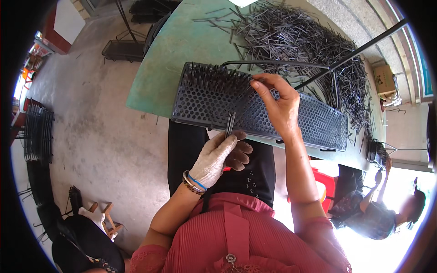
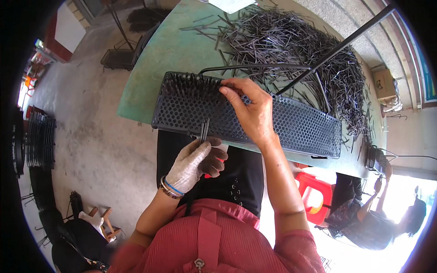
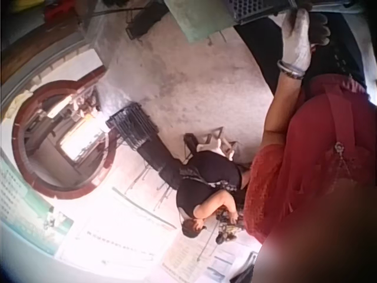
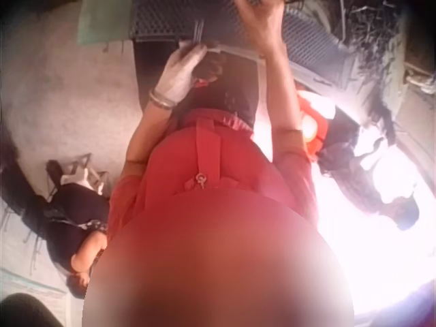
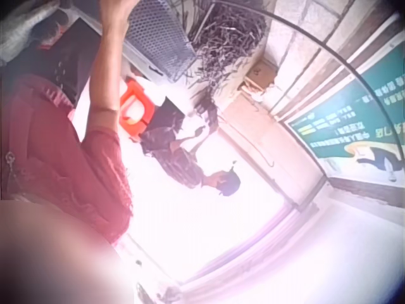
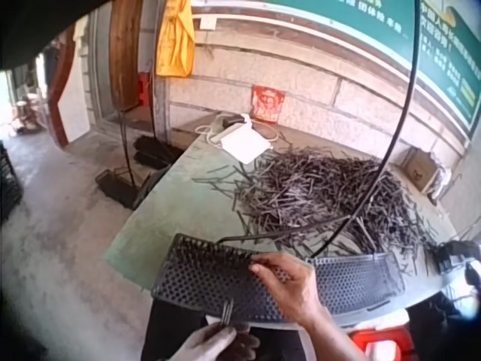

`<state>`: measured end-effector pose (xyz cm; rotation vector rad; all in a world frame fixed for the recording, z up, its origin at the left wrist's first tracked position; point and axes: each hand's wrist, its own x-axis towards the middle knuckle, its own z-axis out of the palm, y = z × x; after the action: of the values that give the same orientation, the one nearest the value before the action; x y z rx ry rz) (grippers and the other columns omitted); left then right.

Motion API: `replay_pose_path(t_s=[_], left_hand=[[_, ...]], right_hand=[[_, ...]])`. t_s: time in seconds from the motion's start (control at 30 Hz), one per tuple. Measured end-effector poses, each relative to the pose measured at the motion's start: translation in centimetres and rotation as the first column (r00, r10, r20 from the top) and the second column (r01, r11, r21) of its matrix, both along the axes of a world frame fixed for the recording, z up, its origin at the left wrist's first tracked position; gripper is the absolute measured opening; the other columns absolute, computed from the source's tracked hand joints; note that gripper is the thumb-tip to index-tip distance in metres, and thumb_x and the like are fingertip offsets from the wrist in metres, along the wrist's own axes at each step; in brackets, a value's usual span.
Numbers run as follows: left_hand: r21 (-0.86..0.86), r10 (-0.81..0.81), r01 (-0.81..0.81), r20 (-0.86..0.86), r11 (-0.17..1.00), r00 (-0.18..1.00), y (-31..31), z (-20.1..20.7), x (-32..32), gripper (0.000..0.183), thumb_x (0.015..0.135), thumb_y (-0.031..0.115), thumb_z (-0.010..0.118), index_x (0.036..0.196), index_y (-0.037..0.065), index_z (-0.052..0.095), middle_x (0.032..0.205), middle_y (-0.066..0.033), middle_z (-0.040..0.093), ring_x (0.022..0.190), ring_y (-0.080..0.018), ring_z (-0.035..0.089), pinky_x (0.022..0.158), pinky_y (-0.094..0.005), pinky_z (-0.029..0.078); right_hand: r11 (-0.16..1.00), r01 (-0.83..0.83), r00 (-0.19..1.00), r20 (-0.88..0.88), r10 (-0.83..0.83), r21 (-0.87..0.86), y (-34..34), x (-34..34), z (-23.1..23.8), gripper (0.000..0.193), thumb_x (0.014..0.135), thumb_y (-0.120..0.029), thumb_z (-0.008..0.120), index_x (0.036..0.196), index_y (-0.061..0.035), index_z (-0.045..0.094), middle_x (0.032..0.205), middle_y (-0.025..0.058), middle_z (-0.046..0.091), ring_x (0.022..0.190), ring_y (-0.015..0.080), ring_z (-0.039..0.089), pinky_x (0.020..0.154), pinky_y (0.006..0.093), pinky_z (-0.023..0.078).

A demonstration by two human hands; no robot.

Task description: Inserting thin metal rods into a perforated mesh template by hand.

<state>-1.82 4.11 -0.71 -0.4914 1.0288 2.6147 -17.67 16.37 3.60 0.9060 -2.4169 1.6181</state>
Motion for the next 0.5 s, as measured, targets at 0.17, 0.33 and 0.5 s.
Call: replay_pose_path(t_s=[0.17, 0.33, 0.5], left_hand=[[0.033, 0.002, -0.003, 0.029, 0.999, 1.000, 0.0, -0.3, 0.1, 0.034, 0.102, 0.029, 0.050, 0.121, 0.001, 0.055, 0.097, -0.0130, 0.068, 0.077, -0.0172, 0.068, 0.064, -0.0264, 0.056], [0.117, 0.002, -0.007, 0.048, 0.993, 0.999, -0.1, -0.5, -0.2, 0.034, 0.101, 0.029, 0.051, 0.120, 0.001, 0.055, 0.097, -0.0144, 0.068, 0.077, -0.0188, 0.069, 0.063, -0.0272, 0.057], [0.126, -0.003, -0.002, 0.043, 0.992, 0.999, -0.2, -0.6, -0.4, 0.034, 0.101, 0.028, 0.051, 0.120, 0.000, 0.054, 0.098, -0.0154, 0.068, 0.077, -0.0198, 0.069, 0.063, -0.0281, 0.057]], right_hand=[[1.000, -0.027, 0.998, -0.048, 0.027, 0.010, 0.4, -0.9, -0.1, 0.016, 0.086, -0.008, 0.072, 0.100, -0.0013, 0.070, 0.092, 0.0079, 0.070, 0.082, 0.0143, 0.065, 0.076, 0.0269, 0.051], [0.998, -0.064, 0.998, -0.011, 0.064, -0.007, 0.3, -1.2, -0.6, 0.015, 0.086, -0.009, 0.072, 0.100, -0.0017, 0.070, 0.092, 0.0077, 0.071, 0.083, 0.0148, 0.065, 0.077, 0.0271, 0.051], [1.000, -0.018, 1.000, -0.004, 0.018, -0.020, 0.4, -1.3, -2.2, 0.017, 0.084, -0.011, 0.074, 0.100, -0.0039, 0.071, 0.094, 0.0056, 0.072, 0.082, 0.0152, 0.064, 0.078, 0.0281, 0.050]])
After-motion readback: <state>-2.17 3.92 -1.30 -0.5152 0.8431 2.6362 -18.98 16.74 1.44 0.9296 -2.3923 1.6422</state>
